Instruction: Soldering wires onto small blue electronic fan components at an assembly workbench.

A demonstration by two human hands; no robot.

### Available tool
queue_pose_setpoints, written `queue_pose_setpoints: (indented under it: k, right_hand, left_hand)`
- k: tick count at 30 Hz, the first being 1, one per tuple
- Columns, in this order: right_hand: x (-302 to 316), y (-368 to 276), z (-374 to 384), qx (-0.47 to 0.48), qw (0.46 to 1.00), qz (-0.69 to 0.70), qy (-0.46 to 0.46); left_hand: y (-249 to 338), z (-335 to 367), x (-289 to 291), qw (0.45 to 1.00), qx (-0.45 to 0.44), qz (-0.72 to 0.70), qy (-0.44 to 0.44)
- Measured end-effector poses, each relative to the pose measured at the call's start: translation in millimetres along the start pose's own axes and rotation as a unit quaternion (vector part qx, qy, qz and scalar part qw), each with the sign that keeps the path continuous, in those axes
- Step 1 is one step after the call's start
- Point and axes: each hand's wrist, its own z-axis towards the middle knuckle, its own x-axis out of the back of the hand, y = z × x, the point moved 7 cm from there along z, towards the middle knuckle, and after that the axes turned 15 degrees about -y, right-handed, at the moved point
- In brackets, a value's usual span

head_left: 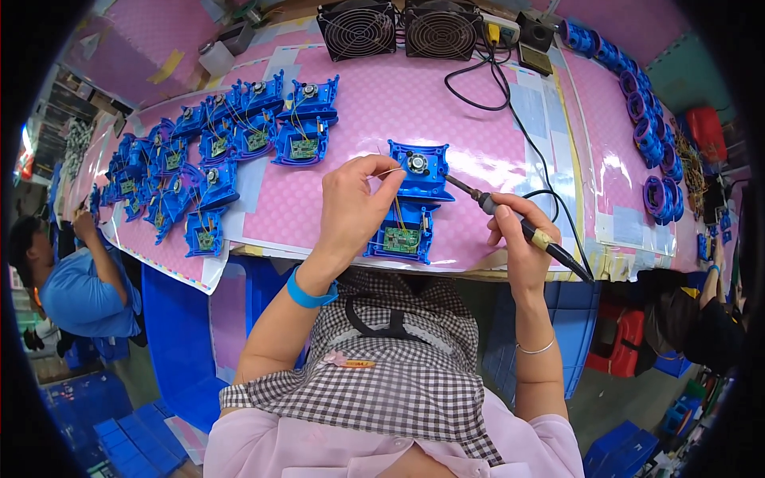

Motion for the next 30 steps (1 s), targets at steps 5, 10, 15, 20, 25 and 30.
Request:
queue_pose_setpoints:
  k: [5,10,15,20,25,30]
  right_hand:
    - [-1.9,6.7,1.1,-0.013,1.000,-0.005,-0.008]
    - [-5.5,6.7,2.3,-0.033,0.999,-0.010,-0.004]
    - [-2.5,9.2,0.9,-0.023,1.000,0.001,0.000]
    - [-0.3,4.6,0.8,-0.010,1.000,-0.001,-0.001]
    - [-3.1,9.7,1.0,-0.013,1.000,-0.007,-0.011]
    - [-5.0,10.6,0.4,-0.015,1.000,-0.020,-0.017]
  left_hand:
    - [-4.8,5.5,-15.0,0.988,0.079,-0.123,-0.055]
    - [10.3,9.9,-20.3,0.989,-0.060,0.107,-0.080]
    - [11.4,13.2,-28.3,0.983,-0.046,0.130,-0.122]
    - [10.8,13.3,-30.9,0.980,-0.049,0.151,-0.123]
    - [10.3,13.9,-31.4,0.979,-0.042,0.156,-0.123]
    - [10.4,13.6,-31.5,0.980,-0.041,0.149,-0.125]
